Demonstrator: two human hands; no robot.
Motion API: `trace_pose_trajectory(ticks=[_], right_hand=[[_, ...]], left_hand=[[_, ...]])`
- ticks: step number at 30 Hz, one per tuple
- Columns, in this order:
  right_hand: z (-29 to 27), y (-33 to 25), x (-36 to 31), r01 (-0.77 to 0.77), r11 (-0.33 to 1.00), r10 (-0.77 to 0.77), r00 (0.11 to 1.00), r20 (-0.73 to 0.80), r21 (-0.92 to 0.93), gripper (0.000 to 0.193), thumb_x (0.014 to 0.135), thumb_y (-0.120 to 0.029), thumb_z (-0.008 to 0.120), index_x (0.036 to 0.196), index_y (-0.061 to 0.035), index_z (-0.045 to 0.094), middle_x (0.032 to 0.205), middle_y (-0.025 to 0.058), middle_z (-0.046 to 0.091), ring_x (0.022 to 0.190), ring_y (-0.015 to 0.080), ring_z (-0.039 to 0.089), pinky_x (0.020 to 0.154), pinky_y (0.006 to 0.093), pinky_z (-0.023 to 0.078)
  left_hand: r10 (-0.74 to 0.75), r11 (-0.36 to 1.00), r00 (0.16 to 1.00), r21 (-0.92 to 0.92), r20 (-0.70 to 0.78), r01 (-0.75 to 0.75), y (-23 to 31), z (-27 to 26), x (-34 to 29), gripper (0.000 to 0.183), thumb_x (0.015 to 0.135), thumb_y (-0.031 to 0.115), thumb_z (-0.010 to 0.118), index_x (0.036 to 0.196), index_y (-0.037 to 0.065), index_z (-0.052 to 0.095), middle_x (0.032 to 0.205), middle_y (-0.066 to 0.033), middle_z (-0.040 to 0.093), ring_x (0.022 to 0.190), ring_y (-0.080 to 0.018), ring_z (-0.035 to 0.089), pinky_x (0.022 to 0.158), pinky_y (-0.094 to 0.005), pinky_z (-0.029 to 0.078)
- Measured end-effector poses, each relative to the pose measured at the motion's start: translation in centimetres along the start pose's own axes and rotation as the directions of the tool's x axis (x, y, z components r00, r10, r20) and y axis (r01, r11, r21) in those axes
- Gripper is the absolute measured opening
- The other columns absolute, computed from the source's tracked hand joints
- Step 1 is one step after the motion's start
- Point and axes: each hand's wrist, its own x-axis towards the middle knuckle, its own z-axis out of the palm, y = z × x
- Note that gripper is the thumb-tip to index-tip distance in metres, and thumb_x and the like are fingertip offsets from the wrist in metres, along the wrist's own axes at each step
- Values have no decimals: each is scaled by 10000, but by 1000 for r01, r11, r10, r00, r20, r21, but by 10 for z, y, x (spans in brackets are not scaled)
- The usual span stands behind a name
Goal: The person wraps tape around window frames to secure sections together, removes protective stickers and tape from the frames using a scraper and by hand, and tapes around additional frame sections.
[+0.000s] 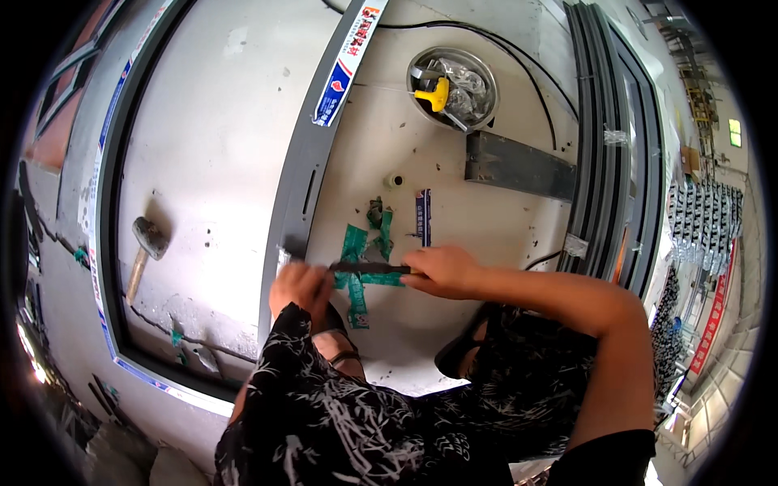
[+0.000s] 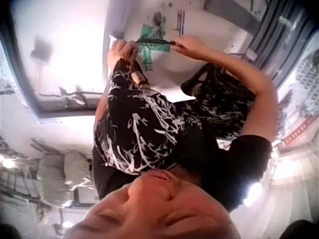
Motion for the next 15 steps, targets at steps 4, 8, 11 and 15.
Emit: trace_pose_trajectory(ticks=[4,8,11,15], right_hand=[[27,18,-22,-193,981,196,957,212,-36,226,865,-336,643,869,-111,625,798,82,639,744,326,627,645,447,493],[21,39,-27,-229,955,280,906,316,-190,241,830,-335,678,848,-97,643,837,103,650,821,329,633,687,458,501],[2,54,-13,-186,928,236,964,122,-323,246,794,-316,704,922,-107,679,871,101,618,875,324,612,711,456,502],[-26,61,25,-229,954,183,955,-232,-195,311,806,-241,696,1076,-100,628,933,114,597,885,331,603,736,444,500]], left_hand=[[79,983,990,-158,-117,-97,-15,-4,66,54,834,69,655,860,28,629,877,-126,596,810,-333,555,715,-398,456],[-390,700,919,-667,-60,253,-31,-25,105,172,963,169,584,942,6,635,838,-74,626,745,-145,557,661,-313,460],[-529,742,843,-534,-97,405,-62,-65,95,252,987,224,558,1102,15,641,777,-51,619,716,-114,539,628,-291,469],[-371,788,921,485,-114,378,-103,-100,58,374,921,247,615,1248,68,603,1125,-134,625,1035,-284,584,856,-414,478]])
